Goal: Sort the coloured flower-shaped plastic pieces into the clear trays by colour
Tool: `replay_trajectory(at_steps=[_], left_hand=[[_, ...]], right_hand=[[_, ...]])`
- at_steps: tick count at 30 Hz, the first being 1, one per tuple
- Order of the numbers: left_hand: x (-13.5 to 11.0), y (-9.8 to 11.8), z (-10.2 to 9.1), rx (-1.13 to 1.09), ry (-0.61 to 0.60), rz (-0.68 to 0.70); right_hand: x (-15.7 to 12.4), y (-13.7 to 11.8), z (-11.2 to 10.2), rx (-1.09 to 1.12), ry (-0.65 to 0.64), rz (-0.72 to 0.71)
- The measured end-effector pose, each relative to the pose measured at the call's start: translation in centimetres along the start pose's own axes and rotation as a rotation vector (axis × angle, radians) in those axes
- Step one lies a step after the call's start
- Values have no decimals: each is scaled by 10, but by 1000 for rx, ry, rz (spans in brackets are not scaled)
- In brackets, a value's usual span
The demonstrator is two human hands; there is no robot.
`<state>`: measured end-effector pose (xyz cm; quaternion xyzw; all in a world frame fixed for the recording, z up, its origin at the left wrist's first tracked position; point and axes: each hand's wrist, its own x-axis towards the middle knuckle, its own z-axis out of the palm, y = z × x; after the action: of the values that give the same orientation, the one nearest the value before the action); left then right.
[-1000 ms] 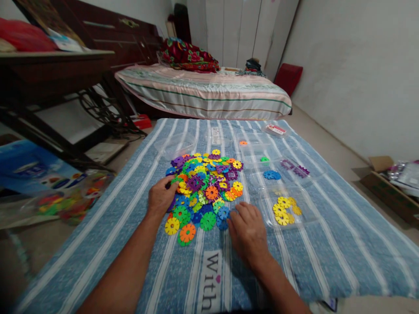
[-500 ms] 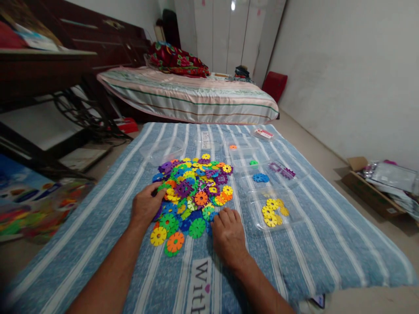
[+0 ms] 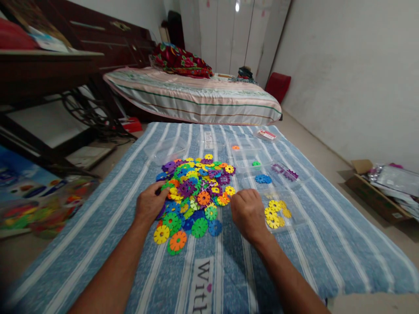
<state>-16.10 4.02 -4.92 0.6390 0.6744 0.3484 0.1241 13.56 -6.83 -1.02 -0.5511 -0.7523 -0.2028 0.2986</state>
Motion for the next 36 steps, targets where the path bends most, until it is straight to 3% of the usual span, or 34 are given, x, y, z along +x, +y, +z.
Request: replay_trajectory(at_steps=[4,6,9,14,17,36], left_hand=[[-1,1,0,-7,8,4],[-2,1,0,-19,20,19],[-2,2,0,-24,27,23],[-2,1,1,-18,1,-7],[-2,1,1,-19,-3,-5],[-2,0,1,-16,7,15]], right_hand=[[28,42,-10,-157,76,135],[33,48,-12,-221,95,184],[24,29,-8,-92,32,138],[-17,-33,3,189,-308,59],[-36,-55,6,218,-415,95],[-51,-59,16,231,-348,52]])
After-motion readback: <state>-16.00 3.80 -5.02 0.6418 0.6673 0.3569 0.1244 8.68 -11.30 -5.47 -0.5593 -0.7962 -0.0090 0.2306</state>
